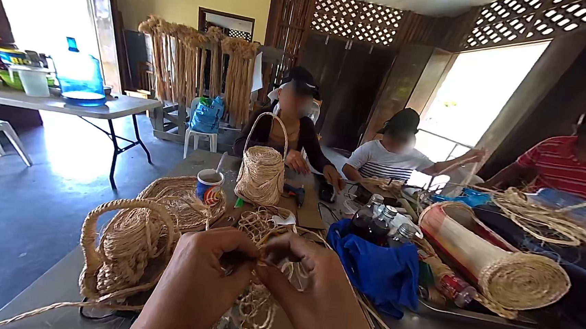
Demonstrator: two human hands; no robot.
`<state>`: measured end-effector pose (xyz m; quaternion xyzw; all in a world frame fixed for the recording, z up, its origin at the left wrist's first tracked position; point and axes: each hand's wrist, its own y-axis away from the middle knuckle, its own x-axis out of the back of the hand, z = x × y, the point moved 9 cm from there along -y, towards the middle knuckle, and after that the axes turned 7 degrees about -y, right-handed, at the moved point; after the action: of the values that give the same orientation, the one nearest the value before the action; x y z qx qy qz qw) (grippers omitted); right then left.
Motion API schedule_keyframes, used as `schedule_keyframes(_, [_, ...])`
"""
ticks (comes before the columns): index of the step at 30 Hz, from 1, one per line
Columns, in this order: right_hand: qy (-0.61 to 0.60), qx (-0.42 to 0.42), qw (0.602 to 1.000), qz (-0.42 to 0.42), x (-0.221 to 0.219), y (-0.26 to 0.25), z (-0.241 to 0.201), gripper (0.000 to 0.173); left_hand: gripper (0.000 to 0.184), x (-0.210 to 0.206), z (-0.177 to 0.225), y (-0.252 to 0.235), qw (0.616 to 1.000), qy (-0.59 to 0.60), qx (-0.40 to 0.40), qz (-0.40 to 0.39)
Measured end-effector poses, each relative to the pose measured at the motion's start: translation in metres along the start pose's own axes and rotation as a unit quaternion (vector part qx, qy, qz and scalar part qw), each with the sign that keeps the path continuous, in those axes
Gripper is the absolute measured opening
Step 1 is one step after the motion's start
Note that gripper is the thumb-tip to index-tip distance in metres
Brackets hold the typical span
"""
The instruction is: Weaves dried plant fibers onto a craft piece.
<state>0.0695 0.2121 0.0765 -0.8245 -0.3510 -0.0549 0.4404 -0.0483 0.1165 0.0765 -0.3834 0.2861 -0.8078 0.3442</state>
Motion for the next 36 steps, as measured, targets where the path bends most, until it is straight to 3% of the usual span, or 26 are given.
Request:
schedule_keyframes(2, [-0.049, 0.015, 0.997, 0.053, 0.017, -0.004, 0.001, 0.053, 0.006, 0.004, -0.002, -0.001, 1.0, -0.014, 0.002, 0.002])
schedule_keyframes(6, [-0.055, 0.042, 0.962, 0.263, 0.069, 0.004, 0.006, 0.073, 0.007, 0.012, -0.008, -0.002, 0.998, -0.05, 0.019, 0.017])
schedule_keyframes(9, [-0.146, 0.106, 0.926, 0.333, 0.094, 0.015, 0.006, 0.075, 0.008, 0.014, -0.01, -0.002, 0.997, -0.061, 0.029, 0.024])
schedule_keyframes(12, [-0.23, 0.156, 0.896, 0.347, 0.104, 0.021, 0.005, 0.069, 0.008, 0.014, -0.008, -0.002, 0.997, -0.065, 0.024, 0.031])
schedule_keyframes(13, [-0.248, 0.12, 0.895, 0.35, 0.101, 0.021, 0.012, 0.071, 0.009, 0.013, -0.008, -0.002, 0.997, -0.066, 0.024, 0.031])
schedule_keyframes(16, [-0.339, -0.155, 0.866, 0.334, 0.07, 0.009, 0.058, 0.068, 0.008, 0.011, -0.007, -0.002, 0.997, -0.069, 0.027, 0.029])
schedule_keyframes(18, [-0.378, -0.237, 0.835, 0.321, 0.057, 0.004, 0.071, 0.062, 0.008, 0.012, -0.007, -0.002, 0.997, -0.07, 0.027, 0.029])
schedule_keyframes(23, [-0.234, -0.177, 0.914, 0.28, 0.057, 0.002, 0.052, 0.072, 0.008, 0.011, -0.009, -0.002, 0.997, -0.06, 0.03, 0.034])
schedule_keyframes(28, [-0.193, -0.179, 0.934, 0.241, 0.048, -0.003, 0.049, 0.069, 0.008, 0.01, -0.008, -0.003, 0.998, -0.049, 0.026, 0.033])
schedule_keyframes(36, [-0.073, -0.109, 0.976, 0.171, 0.041, -0.01, 0.042, 0.031, 0.008, 0.005, -0.007, -0.003, 0.998, -0.059, 0.015, 0.028])
